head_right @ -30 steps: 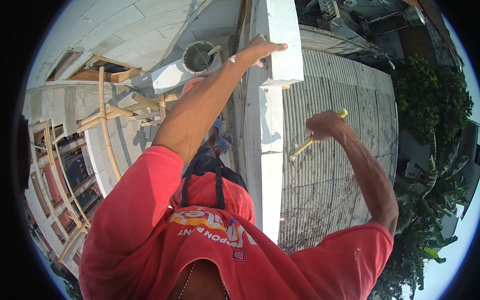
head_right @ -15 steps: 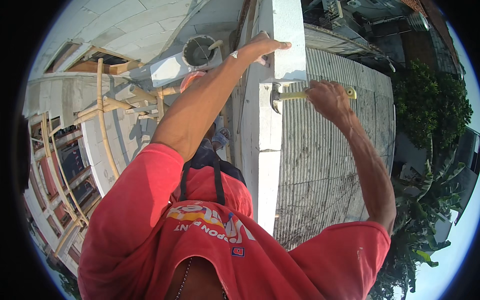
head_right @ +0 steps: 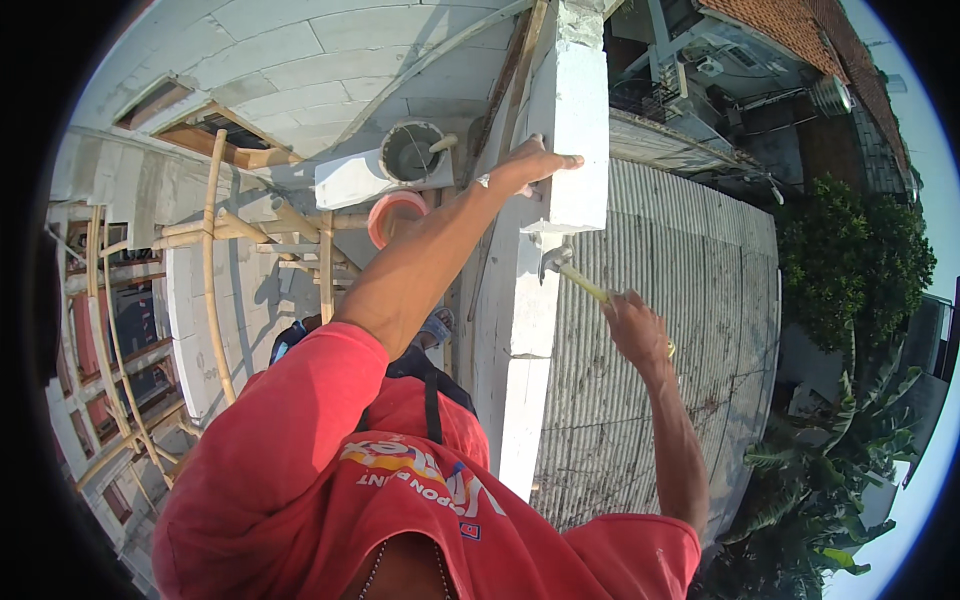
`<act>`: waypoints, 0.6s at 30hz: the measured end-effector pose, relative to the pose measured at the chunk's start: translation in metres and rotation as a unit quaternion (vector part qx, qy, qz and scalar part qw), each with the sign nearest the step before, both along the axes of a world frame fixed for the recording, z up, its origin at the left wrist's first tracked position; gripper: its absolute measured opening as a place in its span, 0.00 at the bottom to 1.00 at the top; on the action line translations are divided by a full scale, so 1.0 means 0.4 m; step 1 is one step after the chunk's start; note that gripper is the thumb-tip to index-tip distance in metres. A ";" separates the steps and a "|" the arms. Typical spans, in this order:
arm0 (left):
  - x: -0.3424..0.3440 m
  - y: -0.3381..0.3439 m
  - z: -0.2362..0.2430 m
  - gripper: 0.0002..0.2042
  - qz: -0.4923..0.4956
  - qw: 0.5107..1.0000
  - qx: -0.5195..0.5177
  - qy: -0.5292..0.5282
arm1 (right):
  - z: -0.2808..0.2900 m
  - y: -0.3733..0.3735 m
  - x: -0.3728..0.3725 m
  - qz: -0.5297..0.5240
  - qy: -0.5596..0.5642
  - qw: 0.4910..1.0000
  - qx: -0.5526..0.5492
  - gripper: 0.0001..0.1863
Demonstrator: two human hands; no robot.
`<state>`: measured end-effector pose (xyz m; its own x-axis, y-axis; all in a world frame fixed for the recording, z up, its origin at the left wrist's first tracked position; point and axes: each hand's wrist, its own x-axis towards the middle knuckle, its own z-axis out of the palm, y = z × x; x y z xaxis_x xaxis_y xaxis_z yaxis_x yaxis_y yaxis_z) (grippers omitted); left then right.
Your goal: The person spreads mortar along the top of a wall using a trowel, places a brick onto the mortar, and taps the brick into place with a hammer.
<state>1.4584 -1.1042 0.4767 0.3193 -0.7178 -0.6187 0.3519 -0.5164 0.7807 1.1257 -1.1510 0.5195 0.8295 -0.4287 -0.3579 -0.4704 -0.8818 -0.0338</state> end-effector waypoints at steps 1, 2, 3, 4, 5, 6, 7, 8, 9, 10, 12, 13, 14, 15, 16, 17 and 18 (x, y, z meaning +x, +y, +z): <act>-0.014 -0.001 -0.001 0.49 0.020 0.999 0.011 -0.023 | 0.003 0.010 -0.031 -0.097 0.001 0.994 0.056 0.16; -0.022 -0.002 -0.011 0.47 0.043 0.998 0.024 -0.045 | 0.009 0.009 -0.068 -0.094 0.002 0.994 0.055 0.16; -0.026 -0.005 -0.021 0.47 0.045 0.998 0.023 -0.044 | 0.019 -0.003 -0.112 -0.184 -0.003 0.973 0.138 0.19; -0.029 -0.014 -0.040 0.49 0.046 0.996 0.028 -0.072 | 0.032 -0.005 -0.137 -0.269 -0.010 0.939 0.216 0.22; -0.020 -0.014 -0.054 0.51 0.051 0.993 0.038 -0.102 | 0.061 0.008 -0.135 -0.263 -0.011 0.940 0.217 0.22; -0.019 -0.011 -0.054 0.51 0.052 0.993 0.039 -0.102 | 0.122 0.029 -0.129 -0.335 -0.073 0.899 0.271 0.20; -0.021 -0.002 -0.044 0.53 0.034 0.996 0.019 -0.081 | 0.178 0.043 -0.118 -0.404 -0.135 0.846 0.320 0.19; -0.029 -0.001 -0.033 0.55 0.012 0.998 -0.004 -0.056 | 0.222 0.046 -0.096 -0.389 -0.185 0.856 0.286 0.22; -0.026 0.002 -0.036 0.55 0.011 0.998 -0.005 -0.057 | 0.246 0.041 -0.053 -0.369 -0.236 0.862 0.255 0.24; -0.018 0.010 -0.045 0.55 0.013 0.998 -0.008 -0.067 | 0.256 0.036 0.007 -0.343 -0.311 0.860 0.214 0.23; -0.010 0.011 -0.040 0.55 0.015 0.997 -0.011 -0.076 | 0.266 -0.003 0.135 -0.294 -0.424 0.845 0.141 0.21; -0.014 0.013 -0.029 0.55 0.024 0.997 -0.011 -0.066 | 0.265 -0.029 0.195 -0.274 -0.463 0.835 0.112 0.20; -0.017 0.020 -0.024 0.54 0.036 0.998 -0.008 -0.057 | 0.252 -0.045 0.268 -0.243 -0.483 0.841 0.027 0.20; -0.039 0.009 -0.022 0.54 0.029 0.998 -0.011 -0.054 | 0.246 -0.060 0.324 -0.213 -0.495 0.839 -0.067 0.19; -0.044 0.005 -0.019 0.54 0.048 0.998 -0.013 -0.045 | 0.214 -0.077 0.379 -0.177 -0.503 0.839 -0.102 0.18; -0.043 0.000 -0.015 0.54 0.065 0.997 -0.015 -0.035 | 0.167 -0.096 0.421 -0.143 -0.510 0.837 -0.139 0.16; -0.043 -0.007 -0.004 0.54 0.062 0.997 -0.016 -0.034 | 0.100 -0.116 0.441 -0.136 -0.451 0.873 -0.128 0.16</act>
<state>1.4413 -1.1070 0.4750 0.4474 -0.6898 -0.5692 0.3562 -0.4463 0.8209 1.3021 -1.1973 0.5594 0.5796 -0.6235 0.5247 -0.5467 -0.7750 -0.3171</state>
